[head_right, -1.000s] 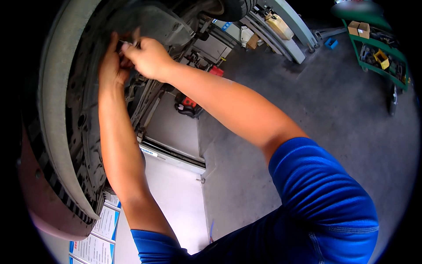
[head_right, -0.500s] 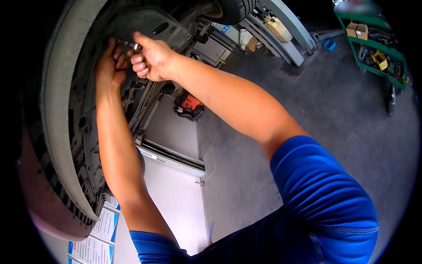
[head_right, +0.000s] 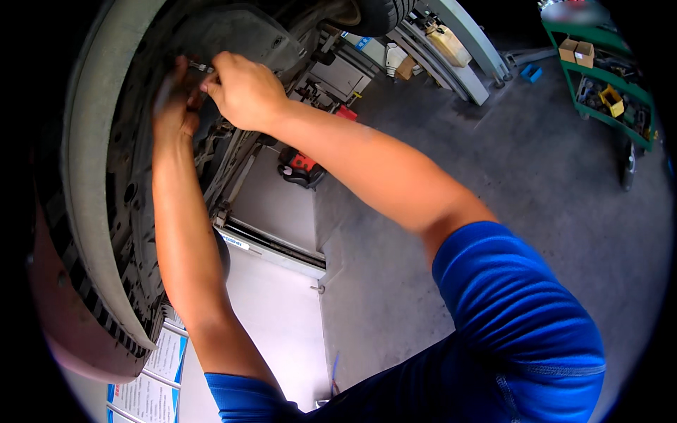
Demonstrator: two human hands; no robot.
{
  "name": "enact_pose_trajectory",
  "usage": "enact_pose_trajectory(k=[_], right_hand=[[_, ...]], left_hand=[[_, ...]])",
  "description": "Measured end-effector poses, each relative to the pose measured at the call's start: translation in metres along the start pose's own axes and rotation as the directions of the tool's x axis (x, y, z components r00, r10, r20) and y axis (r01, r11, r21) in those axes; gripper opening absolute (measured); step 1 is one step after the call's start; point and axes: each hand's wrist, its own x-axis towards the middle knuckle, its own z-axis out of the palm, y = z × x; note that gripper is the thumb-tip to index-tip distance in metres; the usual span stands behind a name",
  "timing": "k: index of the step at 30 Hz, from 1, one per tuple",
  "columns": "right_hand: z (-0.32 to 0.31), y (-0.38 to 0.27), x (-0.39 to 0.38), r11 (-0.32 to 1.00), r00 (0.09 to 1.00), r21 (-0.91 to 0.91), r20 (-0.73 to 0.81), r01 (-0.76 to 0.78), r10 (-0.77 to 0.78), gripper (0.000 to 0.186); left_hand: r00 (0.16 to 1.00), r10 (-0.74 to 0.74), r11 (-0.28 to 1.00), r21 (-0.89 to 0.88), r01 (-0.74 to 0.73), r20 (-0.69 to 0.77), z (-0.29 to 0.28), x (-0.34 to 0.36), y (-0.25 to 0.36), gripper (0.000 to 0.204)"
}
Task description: The person uses a socket wrench to unscrew bolts from the underside of a car, wipes a small metal component with a cloth, and organizes sockets in a green toolkit.
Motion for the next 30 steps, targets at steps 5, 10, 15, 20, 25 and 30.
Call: enact_pose_trajectory(k=[5,10,15,20,25,30], right_hand=[[0.006,0.003,-0.003,0.905,0.962,-0.362,-0.069,0.223,-0.264,0.034],[0.006,-0.004,-0.001,0.967,0.974,0.177,0.164,-0.184,0.156,0.036],[0.013,0.008,-0.006,0.654,0.832,-0.694,-0.144,0.301,-0.536,0.035],[-0.002,-0.015,0.006,0.39,0.844,0.754,0.417,-0.528,0.337,0.041],[0.006,-0.016,0.001,0.96,0.983,0.214,0.038,-0.182,0.178,0.034],[0.0,-0.012,0.006,0.594,0.883,0.66,0.267,-0.46,0.387,0.034]], left_hand=[[0.993,0.0,1.0,0.026,0.003,-0.122,0.001,-0.001,-0.001,0.027],[0.999,-0.047,0.999,-0.009,0.047,-0.022,-0.006,-0.003,0.006,0.028],[0.988,-0.004,0.999,0.043,0.01,-0.153,0.011,-0.004,0.004,0.029],[0.996,-0.069,0.998,-0.01,0.07,0.047,-0.001,-0.001,0.008,0.026],[0.988,-0.027,0.996,0.084,0.04,-0.152,0.014,0.004,0.005,0.03],[0.998,-0.032,0.995,-0.097,0.037,0.055,0.0,-0.001,0.001,0.028]])
